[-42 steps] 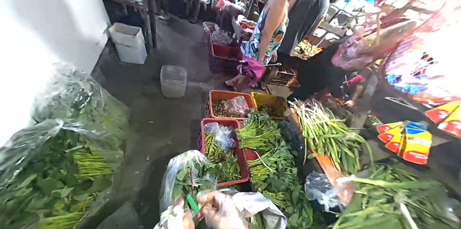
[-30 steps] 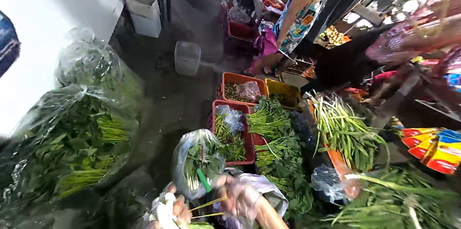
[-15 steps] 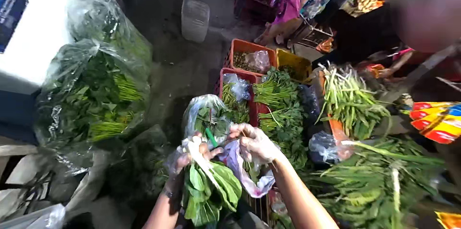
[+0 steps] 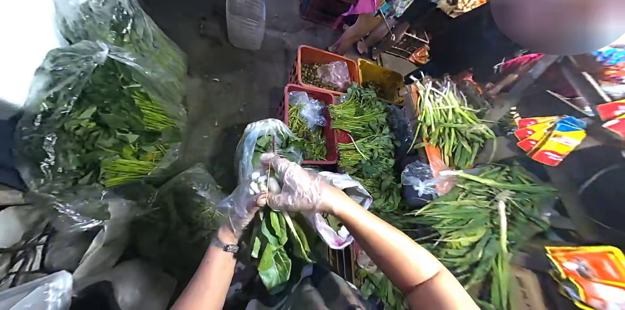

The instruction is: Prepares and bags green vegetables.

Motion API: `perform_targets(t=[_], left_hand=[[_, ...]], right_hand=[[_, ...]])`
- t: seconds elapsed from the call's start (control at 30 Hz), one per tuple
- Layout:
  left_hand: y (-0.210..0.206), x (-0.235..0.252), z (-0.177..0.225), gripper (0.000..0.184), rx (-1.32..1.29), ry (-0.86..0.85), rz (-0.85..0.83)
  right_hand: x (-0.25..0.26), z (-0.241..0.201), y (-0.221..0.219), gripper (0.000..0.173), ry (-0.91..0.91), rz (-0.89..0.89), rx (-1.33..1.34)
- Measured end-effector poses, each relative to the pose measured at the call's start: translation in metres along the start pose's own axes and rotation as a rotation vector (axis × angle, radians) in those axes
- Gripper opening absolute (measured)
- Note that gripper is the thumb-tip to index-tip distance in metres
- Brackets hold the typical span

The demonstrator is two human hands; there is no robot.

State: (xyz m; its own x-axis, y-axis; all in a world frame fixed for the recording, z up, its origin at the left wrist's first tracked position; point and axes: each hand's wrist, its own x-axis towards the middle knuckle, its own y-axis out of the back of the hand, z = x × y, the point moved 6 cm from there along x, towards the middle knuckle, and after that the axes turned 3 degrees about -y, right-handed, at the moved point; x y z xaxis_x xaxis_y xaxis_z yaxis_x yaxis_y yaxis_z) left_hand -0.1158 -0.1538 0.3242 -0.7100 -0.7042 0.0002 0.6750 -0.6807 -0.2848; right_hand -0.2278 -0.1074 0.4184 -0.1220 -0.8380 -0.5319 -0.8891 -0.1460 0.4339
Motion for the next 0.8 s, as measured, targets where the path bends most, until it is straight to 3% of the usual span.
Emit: perform_targets(t=[0.17, 0.3, 0.37, 0.5, 0.6, 0.7, 0.8], left_hand=[[0.000, 0.009, 0.003, 0.092, -0.011, 0.181, -0.324], [0.004, 0.014, 0.024, 0.099, 0.292, 0.415, -0.444], [0.005, 0.016, 0.036, 0.104, 0.482, 0.516, -0.492], [0.004, 0.017, 0.032, 0.128, 0.461, 0.595, -0.521], [-0.002, 0.016, 0.028, 0.133, 0.314, 0.605, -0.435], [0.011, 0.020, 0.038, 0.150, 0.667, 0.546, -0.514], [0.012, 0.021, 0.056, 0.159, 0.902, 0.495, -0.479]], right_hand=[[0.005, 0.015, -0.018, 0.081, 0.043, -0.140, 0.242], [0.017, 0.025, -0.031, 0.088, 0.169, -0.099, 0.354], [0.020, 0.027, -0.033, 0.077, 0.200, -0.054, 0.314], [0.028, 0.025, -0.037, 0.048, 0.211, -0.004, 0.279], [0.027, 0.025, -0.033, 0.045, 0.203, 0.045, 0.256], [0.020, 0.021, -0.023, 0.051, 0.179, 0.055, 0.199], [0.020, 0.025, -0.012, 0.051, 0.167, 0.126, 0.177]])
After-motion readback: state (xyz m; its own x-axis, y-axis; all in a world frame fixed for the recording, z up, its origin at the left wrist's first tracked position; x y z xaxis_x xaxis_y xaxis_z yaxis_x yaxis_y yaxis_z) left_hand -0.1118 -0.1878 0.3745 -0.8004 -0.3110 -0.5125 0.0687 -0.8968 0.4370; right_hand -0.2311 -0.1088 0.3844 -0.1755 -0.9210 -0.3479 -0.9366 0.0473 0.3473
